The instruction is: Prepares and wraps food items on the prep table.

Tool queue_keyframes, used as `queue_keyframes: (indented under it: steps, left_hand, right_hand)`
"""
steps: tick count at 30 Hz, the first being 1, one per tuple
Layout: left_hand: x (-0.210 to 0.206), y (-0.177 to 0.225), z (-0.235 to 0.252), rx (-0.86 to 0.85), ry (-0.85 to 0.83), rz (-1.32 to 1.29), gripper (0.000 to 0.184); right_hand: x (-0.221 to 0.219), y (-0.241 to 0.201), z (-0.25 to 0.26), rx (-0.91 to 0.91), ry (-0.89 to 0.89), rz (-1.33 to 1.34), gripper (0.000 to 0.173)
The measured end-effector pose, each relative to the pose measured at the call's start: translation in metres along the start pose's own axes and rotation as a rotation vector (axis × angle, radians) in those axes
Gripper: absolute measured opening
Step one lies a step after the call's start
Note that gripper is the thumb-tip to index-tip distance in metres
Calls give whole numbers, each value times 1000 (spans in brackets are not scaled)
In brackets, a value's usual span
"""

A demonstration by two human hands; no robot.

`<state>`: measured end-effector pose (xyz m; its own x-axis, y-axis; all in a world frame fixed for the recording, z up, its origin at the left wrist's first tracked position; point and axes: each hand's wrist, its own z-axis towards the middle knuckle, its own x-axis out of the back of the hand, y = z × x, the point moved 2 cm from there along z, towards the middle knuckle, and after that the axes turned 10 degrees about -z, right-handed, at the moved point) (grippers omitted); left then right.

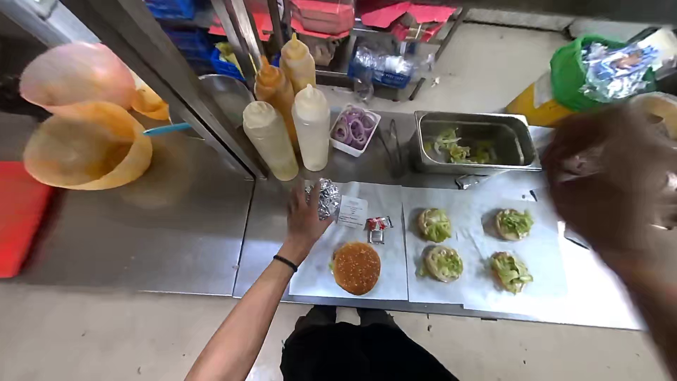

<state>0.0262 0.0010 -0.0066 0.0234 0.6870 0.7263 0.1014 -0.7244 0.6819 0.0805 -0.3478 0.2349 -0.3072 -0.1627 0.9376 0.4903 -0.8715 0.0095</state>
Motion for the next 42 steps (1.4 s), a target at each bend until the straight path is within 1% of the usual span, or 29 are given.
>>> queue_keyframes:
  steps: [2,3,4,6,8,9,11,13,15,17,18,19,21,22,23,24,25,26,27,28,29,30,31,33,35,37,39,40,42]
  left_hand:
    - [-8,-4,7,3,8,23,95]
    - [-11,-4,8,24,8,12,96]
    - [-11,-4,8,50,8,-11,96]
    - [-10,-13,4,86,39,-28,93]
    - [-1,-34,-7,139,94,-27,89]
    - [9,-48,-13,186,112,-25,90]
    - [33,-70,-24,257,140,-14,92]
    - [52,-86,-22,315,147,-25,93]
    - [66,-90,-18,328,110,13,95]
    - [75,-80,-17,302,96,95,100]
    - [76,-67,-18,234,101,158,98]
    - [71,-52,-18,107,106,231,88]
    - [44,-24,-12,-249,15,343,56]
    - [25,-13,-3,-432,-82,341,47]
    - [3,-6,10,-580,-184,328,45]
    - [-18,-2,23,-671,-272,304,47]
    - [-37,0,34,-691,-354,284,51]
    - [-52,0,41,-678,-410,274,54]
    - [-64,-2,46,-669,-432,287,53]
    - [-71,-3,47,-674,-423,309,47]
    - [-73,-4,45,-690,-391,318,37]
    - [-72,-5,43,-710,-343,320,26]
    - [-68,-8,39,-715,-299,328,22]
    - [-53,-18,21,-670,-212,321,21]
    - [-25,-27,-16,-547,-114,305,30]
    - [15,-42,-66,-372,-47,321,35]
    - [55,-69,-115,-238,63,396,34]
    - [70,-87,-129,-181,97,425,35]
    - [92,-125,-139,-58,132,430,37]
  right_hand:
    - [-105,-40,-33,37,-273,141,24]
    - [-153,-52,-48,62,-373,195,26]
    - [-191,-61,-60,61,-454,239,31]
    - [-237,-77,-67,-7,-565,265,42]
    - [-256,-90,-66,-110,-687,223,50]
    - [-261,-95,-64,-153,-750,188,51]
    - [-263,-100,-59,-225,-846,140,51]
    - [-261,-102,-56,-239,-895,124,51]
    - [-260,-99,-52,-217,-933,149,42]
    - [-252,-91,-40,-202,-996,260,34]
    - [-247,-82,-29,-225,-970,364,31]
    - [-247,-69,-14,-255,-903,445,28]
    - [-259,-40,23,-333,-747,495,29]
    - [-266,-29,41,-363,-682,487,33]
    - [-275,-20,58,-383,-638,448,40]
    - [-283,-12,71,-398,-616,392,50]
    - [-288,-9,79,-414,-614,346,66]
    - [-287,-9,82,-416,-600,303,83]
    - [-281,-10,82,-403,-552,274,94]
    - [-272,-12,78,-377,-476,271,97]
    - [-260,-14,68,-348,-406,286,91]
    - [-245,-17,55,-322,-363,315,81]
    - [-229,-20,39,-293,-345,365,71]
    - [-201,-30,-1,-231,-364,483,57]
    - [-183,-41,-46,-197,-345,536,50]
    - [-175,-53,-96,-256,-301,539,45]
    - [-177,-65,-144,-371,-269,518,44]
    - [-180,-72,-165,-431,-242,508,43]
    - [-181,-95,-200,-507,-175,483,42]
